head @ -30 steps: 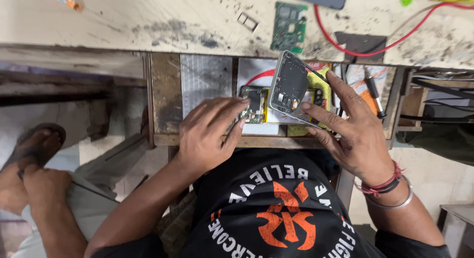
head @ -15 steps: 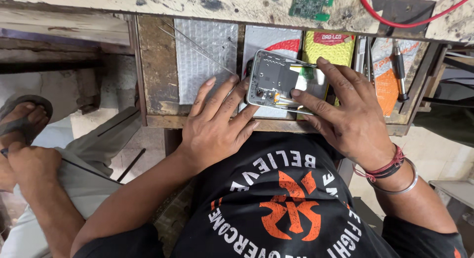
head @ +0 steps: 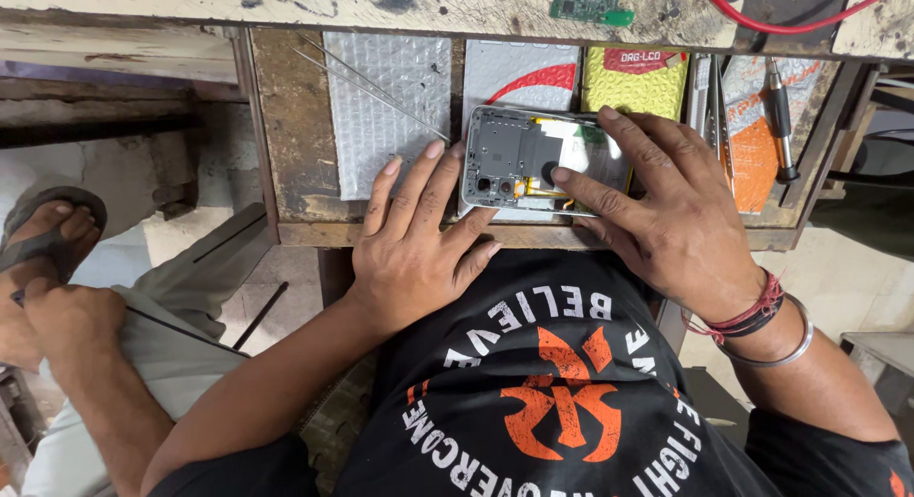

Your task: The person solders a green circuit board on the workbench with a soldering iron, then picks up a smartphone and presses its screen to test it. They then disassemble a phone body on the bench, manipulate its internal components, and use a screwdriver on the device.

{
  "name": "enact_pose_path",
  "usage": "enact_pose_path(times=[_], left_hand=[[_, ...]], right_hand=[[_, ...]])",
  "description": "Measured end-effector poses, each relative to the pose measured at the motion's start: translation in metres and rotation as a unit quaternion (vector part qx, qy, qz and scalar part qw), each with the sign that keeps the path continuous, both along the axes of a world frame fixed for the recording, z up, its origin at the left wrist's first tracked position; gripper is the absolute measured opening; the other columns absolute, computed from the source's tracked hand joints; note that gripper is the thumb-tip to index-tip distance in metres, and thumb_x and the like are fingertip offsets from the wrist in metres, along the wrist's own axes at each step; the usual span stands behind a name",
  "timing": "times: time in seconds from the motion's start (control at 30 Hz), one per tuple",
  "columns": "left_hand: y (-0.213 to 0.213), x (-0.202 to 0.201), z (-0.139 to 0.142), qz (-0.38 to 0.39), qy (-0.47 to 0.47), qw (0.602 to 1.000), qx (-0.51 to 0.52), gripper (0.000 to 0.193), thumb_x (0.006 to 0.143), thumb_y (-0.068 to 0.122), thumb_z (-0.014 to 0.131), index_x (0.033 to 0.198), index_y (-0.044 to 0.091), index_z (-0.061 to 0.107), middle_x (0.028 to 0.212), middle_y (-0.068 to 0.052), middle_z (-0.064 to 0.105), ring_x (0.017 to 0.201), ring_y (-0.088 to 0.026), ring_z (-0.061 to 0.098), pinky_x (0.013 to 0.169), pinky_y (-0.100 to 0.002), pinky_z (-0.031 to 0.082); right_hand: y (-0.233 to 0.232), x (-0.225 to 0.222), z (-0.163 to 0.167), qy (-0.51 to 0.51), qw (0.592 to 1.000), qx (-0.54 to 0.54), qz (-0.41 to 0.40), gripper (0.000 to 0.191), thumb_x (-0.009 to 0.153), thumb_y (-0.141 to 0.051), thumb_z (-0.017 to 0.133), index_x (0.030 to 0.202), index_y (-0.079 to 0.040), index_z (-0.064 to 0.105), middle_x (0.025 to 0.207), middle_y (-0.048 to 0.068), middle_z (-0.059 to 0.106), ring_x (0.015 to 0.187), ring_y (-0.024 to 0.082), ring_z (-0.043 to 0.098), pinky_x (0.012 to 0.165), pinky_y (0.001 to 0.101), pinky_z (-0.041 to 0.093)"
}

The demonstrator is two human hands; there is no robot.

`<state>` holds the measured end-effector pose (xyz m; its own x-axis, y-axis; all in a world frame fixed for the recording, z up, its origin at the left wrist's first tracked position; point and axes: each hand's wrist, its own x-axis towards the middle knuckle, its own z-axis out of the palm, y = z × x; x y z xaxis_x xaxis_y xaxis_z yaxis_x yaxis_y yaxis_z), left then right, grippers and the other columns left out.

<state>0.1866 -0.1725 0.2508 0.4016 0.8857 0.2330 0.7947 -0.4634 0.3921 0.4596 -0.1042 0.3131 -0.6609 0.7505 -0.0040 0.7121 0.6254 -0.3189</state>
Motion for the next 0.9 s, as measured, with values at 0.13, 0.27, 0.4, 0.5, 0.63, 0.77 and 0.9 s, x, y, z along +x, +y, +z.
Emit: enact_pose_path(times=[0.13, 0.27, 0.4, 0.5, 0.63, 0.77, 0.9], left_hand=[[0.0, 0.001, -0.002, 0.002, 0.011, 1.0, -0.007, 0.036, 0.104, 0.05, 0.067, 0.127, 0.024, 0.077, 0.159, -0.022, 0.045, 0.152, -0.034, 0.037, 0.127, -0.052, 0.021], [0.001, 0.002, 0.0, 0.0, 0.024, 1.0, -0.012, 0.036, 0.104, 0.052, 0.065, 0.127, 0.027, 0.077, 0.16, -0.023, 0.045, 0.153, -0.036, 0.036, 0.127, -0.053, 0.02], [0.002, 0.004, 0.002, -0.001, 0.033, 0.999, -0.012, 0.037, 0.104, 0.054, 0.065, 0.126, 0.027, 0.077, 0.159, -0.023, 0.046, 0.153, -0.037, 0.037, 0.126, -0.054, 0.021], [0.004, 0.008, 0.003, 0.001, 0.033, 0.999, -0.016, 0.037, 0.103, 0.054, 0.065, 0.126, 0.028, 0.076, 0.157, -0.023, 0.047, 0.151, -0.038, 0.037, 0.125, -0.056, 0.022], [0.005, 0.012, 0.004, 0.003, 0.031, 0.999, -0.02, 0.037, 0.102, 0.055, 0.064, 0.126, 0.028, 0.075, 0.155, -0.023, 0.048, 0.151, -0.039, 0.037, 0.124, -0.057, 0.021], [0.005, 0.014, 0.005, 0.004, 0.038, 0.999, -0.005, 0.042, 0.105, 0.057, 0.059, 0.135, 0.03, 0.072, 0.153, -0.022, 0.049, 0.151, -0.039, 0.037, 0.125, -0.057, 0.021], [0.005, 0.013, 0.005, 0.006, 0.071, 0.997, 0.005, 0.05, 0.108, 0.057, 0.054, 0.15, 0.033, 0.063, 0.152, -0.018, 0.05, 0.15, -0.037, 0.039, 0.124, -0.058, 0.021]], right_hand=[[0.002, -0.001, 0.0, 0.004, 1.0, 0.005, 0.006, 0.061, 0.078, -0.025, 0.084, 0.137, -0.028, 0.069, 0.153, 0.016, 0.052, 0.134, 0.04, 0.052, 0.109, 0.0537, 0.045], [0.002, -0.002, 0.0, 0.016, 1.0, 0.004, 0.002, 0.059, 0.079, -0.025, 0.084, 0.136, -0.027, 0.069, 0.152, 0.016, 0.053, 0.135, 0.04, 0.053, 0.109, 0.0542, 0.045], [0.002, -0.001, 0.001, 0.013, 1.0, 0.007, -0.002, 0.06, 0.076, -0.025, 0.084, 0.135, -0.028, 0.07, 0.151, 0.016, 0.054, 0.133, 0.04, 0.053, 0.11, 0.0548, 0.045], [0.003, 0.001, 0.001, 0.013, 1.0, 0.009, -0.003, 0.061, 0.076, -0.025, 0.084, 0.135, -0.028, 0.07, 0.151, 0.016, 0.054, 0.134, 0.04, 0.053, 0.11, 0.0543, 0.046], [0.003, 0.005, 0.001, 0.014, 1.0, 0.008, -0.003, 0.063, 0.076, -0.025, 0.085, 0.137, -0.027, 0.069, 0.152, 0.016, 0.053, 0.135, 0.039, 0.053, 0.111, 0.0538, 0.045], [-0.001, 0.009, 0.0, 0.022, 1.0, 0.01, -0.019, 0.065, 0.076, -0.026, 0.085, 0.139, -0.025, 0.067, 0.153, 0.017, 0.053, 0.135, 0.04, 0.051, 0.111, 0.0526, 0.045], [-0.008, 0.01, -0.007, 0.014, 0.997, 0.029, -0.071, 0.064, 0.083, -0.025, 0.085, 0.144, -0.02, 0.065, 0.156, 0.018, 0.052, 0.136, 0.041, 0.051, 0.113, 0.0511, 0.045]])
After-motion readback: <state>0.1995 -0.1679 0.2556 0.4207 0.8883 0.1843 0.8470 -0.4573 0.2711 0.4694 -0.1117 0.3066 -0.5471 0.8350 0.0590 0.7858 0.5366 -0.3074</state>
